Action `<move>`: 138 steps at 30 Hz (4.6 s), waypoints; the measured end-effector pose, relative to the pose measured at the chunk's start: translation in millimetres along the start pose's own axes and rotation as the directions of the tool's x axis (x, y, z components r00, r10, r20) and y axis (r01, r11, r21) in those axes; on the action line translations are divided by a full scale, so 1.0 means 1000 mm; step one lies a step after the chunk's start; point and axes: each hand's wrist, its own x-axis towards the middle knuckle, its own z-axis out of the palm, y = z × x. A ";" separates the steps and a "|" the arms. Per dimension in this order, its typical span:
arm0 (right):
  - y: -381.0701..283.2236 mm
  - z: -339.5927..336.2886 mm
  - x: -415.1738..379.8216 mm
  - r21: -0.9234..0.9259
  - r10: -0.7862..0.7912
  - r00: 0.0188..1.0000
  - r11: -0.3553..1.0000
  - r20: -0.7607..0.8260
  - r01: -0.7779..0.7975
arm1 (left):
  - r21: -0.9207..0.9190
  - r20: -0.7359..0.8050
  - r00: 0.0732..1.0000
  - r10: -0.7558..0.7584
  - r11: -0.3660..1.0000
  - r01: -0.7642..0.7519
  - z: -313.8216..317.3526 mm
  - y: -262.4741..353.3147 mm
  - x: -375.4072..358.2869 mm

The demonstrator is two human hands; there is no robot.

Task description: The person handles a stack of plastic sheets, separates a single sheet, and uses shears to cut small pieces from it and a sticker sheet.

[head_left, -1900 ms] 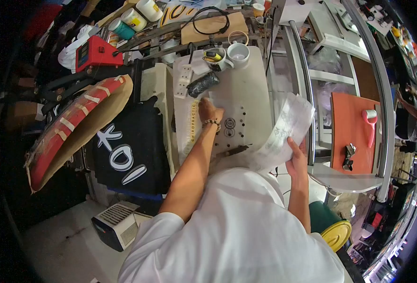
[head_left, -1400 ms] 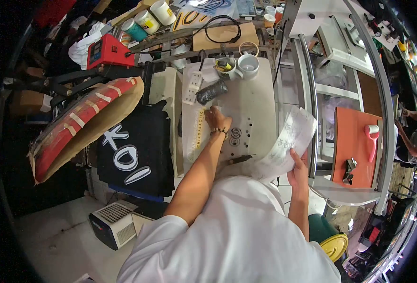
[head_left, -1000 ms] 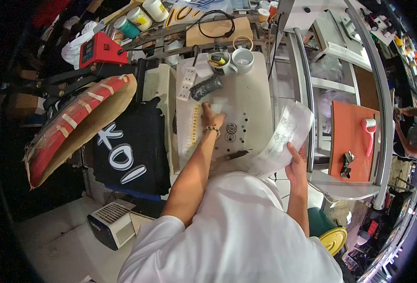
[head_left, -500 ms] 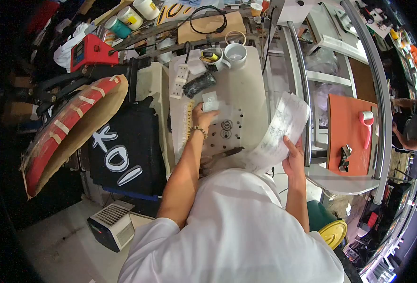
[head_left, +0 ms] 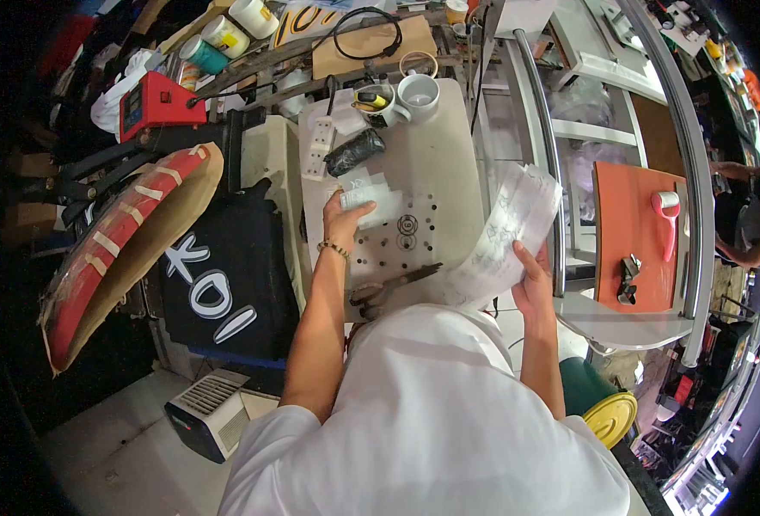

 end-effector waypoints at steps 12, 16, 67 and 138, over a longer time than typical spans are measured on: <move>-0.002 -0.002 -0.003 -0.001 0.001 1.000 1.000 -0.027 -0.001 | 0.601 -0.138 0.984 0.109 0.800 -0.004 0.054 -0.024 0.018; -0.001 -0.012 -0.005 -0.011 -0.010 1.000 1.000 -0.022 0.010 | 0.739 -0.154 0.935 0.321 0.666 -0.107 0.058 -0.032 0.014; 0.061 0.069 0.060 -0.211 0.151 0.968 0.971 0.200 -0.108 | 0.786 0.435 0.884 -0.173 0.552 -0.278 -0.062 0.072 -0.004; 0.112 -0.103 -0.076 -0.882 -0.376 0.913 0.470 -0.159 0.040 | 0.778 0.589 0.734 0.338 0.009 -0.629 0.056 0.010 0.003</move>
